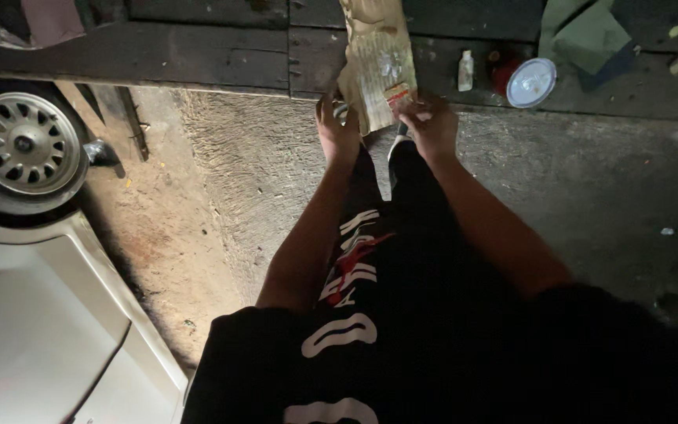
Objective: The person applies a greenish paste to a piece of cardboard using a small brush. They then pour a liquid from a red can onto the cardboard and apply a substance from a small white tube. The person works at a wooden workbench in a dimly lit garage.
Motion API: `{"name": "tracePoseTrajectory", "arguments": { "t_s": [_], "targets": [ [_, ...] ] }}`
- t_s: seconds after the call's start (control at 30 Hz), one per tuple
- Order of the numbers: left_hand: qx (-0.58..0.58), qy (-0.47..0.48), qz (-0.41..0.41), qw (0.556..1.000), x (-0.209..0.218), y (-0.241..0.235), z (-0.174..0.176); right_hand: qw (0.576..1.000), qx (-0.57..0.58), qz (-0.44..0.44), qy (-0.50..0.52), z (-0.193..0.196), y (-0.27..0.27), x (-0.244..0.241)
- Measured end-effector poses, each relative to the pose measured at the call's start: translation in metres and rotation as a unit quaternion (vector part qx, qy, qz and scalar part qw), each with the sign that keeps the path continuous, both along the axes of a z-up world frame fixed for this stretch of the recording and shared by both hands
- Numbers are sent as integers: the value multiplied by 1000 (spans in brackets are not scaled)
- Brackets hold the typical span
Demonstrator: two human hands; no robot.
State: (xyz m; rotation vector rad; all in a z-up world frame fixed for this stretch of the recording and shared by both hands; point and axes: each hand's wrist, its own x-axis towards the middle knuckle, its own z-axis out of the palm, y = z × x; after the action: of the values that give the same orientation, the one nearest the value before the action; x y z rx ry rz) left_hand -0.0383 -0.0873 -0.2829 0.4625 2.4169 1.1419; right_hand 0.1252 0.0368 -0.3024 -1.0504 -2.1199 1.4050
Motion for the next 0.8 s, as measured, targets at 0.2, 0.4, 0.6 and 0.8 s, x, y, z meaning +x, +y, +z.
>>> {"name": "tracePoseTrajectory", "arguments": {
  "t_s": [0.2, 0.4, 0.6, 0.8],
  "targets": [
    [76, 18, -56, 995, 4, 17, 29, 951, 5, -9, -310, 50, 79, 31],
    [75, -82, -205, 972, 37, 90, 29, 866, 327, 122, -358, 42, 189, 42],
    [-156, 5, -264, 952, 74, 162, -16, 811, 225, 219, -493, 26, 195, 19],
    [-195, 65, -279, 938, 99, 179, -78, 787, 219, 229, -530, 7, 211, 10]
  ]
}}
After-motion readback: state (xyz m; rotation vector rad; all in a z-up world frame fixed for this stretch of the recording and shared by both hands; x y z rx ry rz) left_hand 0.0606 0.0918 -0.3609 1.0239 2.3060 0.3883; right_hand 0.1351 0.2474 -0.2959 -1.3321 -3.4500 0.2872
